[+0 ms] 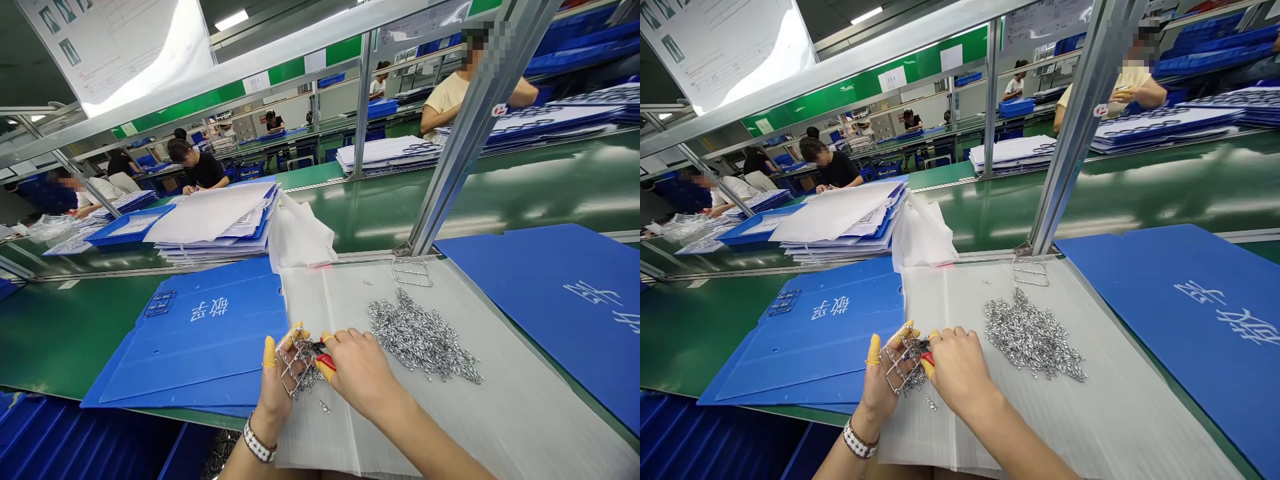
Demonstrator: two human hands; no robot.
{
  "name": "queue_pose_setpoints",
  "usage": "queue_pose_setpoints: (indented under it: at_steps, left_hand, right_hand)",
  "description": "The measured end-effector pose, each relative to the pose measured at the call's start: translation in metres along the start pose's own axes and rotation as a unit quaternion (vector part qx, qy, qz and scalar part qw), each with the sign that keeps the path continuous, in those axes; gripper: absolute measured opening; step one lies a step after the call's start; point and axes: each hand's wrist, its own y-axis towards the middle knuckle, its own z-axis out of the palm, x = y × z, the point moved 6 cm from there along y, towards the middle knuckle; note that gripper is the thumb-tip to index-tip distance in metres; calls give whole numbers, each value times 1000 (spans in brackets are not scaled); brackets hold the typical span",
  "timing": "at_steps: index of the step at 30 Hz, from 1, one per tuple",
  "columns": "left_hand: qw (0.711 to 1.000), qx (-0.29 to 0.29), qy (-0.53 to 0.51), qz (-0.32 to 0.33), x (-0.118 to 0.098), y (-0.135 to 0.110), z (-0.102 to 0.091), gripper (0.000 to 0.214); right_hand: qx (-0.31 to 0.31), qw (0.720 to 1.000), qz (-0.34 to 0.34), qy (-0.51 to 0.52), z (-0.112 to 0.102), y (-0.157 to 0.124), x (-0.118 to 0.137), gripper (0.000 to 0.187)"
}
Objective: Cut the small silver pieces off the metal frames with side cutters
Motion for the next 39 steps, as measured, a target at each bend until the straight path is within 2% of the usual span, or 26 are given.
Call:
queue_pose_setpoints:
  at_steps: [8,15,24,32,39]
  left_hand:
    - [997,7,-72,-2,-7,3,6,60]
    - [998,1,-62,10,-5,3,5,55]
    - [999,-16,-40,18,2,4,0,61]
    - [996,-39,-70,41,-10,7,8,58]
    - [996,-43,-72,44,-5,8,13,61]
  right_hand:
    - [28,999,12,25,17,-6,-1,21]
    - [40,999,18,31,14,-2,1,23]
    - [31,999,7,6,13,-1,4,16]
    - [13,1000,-2,19,11,-8,10,22]
    - [9,999,-15,40,19,-9,17,21]
